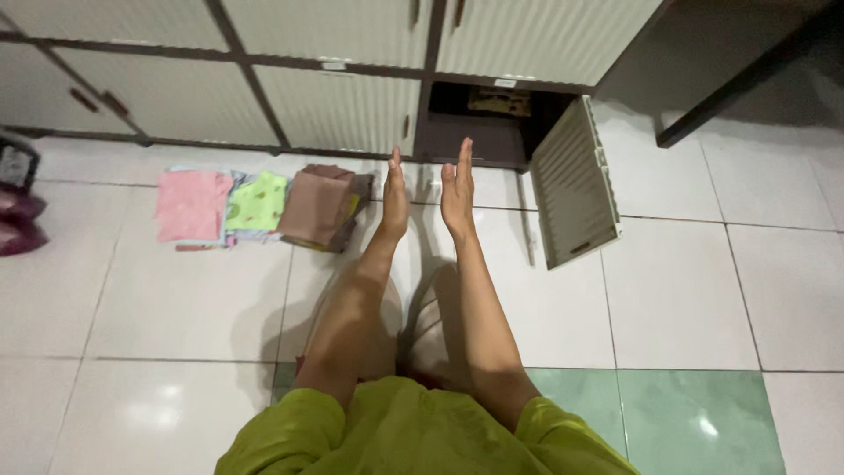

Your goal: The person organizes and folds clothes by picking up stacks and individual garments from the floor and placing them into different compartments of a cabinet, then shuts the cabinet doors.

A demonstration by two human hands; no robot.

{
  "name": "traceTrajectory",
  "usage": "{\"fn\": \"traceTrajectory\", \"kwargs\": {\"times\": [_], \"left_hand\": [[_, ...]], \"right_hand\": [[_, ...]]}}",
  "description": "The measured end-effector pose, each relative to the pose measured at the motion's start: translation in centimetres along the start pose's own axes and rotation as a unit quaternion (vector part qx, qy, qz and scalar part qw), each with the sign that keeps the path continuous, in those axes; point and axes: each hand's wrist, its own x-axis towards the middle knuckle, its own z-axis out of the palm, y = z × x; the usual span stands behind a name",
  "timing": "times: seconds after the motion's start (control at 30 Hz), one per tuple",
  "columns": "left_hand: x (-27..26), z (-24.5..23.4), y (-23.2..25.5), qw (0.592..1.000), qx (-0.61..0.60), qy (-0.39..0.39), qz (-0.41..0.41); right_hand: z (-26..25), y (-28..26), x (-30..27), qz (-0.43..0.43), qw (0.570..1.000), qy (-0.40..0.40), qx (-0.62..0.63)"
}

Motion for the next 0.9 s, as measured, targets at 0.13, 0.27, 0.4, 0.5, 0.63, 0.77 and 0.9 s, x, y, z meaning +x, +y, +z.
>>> {"fn": "traceTrajectory", "kwargs": {"times": [0.13, 0.27, 0.4, 0.5, 0.63, 0.77, 0.9], "left_hand": [[-2.6, -3.5, 2.6, 0.999, -0.013, 0.03, -0.013], [-4.4, -8.7, 4.3, 0.996, 0.05, 0.061, 0.036], [-5.0, -16.4, 4.7, 0.986, 0.105, 0.11, 0.07], [-4.2, -22.3, 4.7, 0.976, 0.106, 0.159, 0.1], [-3.5, -30.6, 5.8, 0.959, 0.122, 0.255, 0.016], [-1.6, -38.8, 6.2, 0.921, 0.222, 0.278, 0.159], [-1.9, -44.8, 5.8, 0.904, 0.229, 0.35, 0.087]], "right_hand": [[2.6, -2.7, -3.1, -0.025, 0.999, -0.019, 0.037], [7.3, -4.8, -5.2, -0.03, 0.997, -0.05, 0.055], [13.6, -5.4, -5.8, -0.028, 0.993, -0.089, 0.079], [19.4, -5.3, -5.9, -0.047, 0.987, -0.126, 0.084], [28.6, -5.1, -7.0, -0.047, 0.979, -0.175, 0.097], [36.4, -5.0, -7.9, -0.047, 0.963, -0.224, 0.141], [44.2, -4.3, -9.0, -0.085, 0.948, -0.248, 0.179]]}}
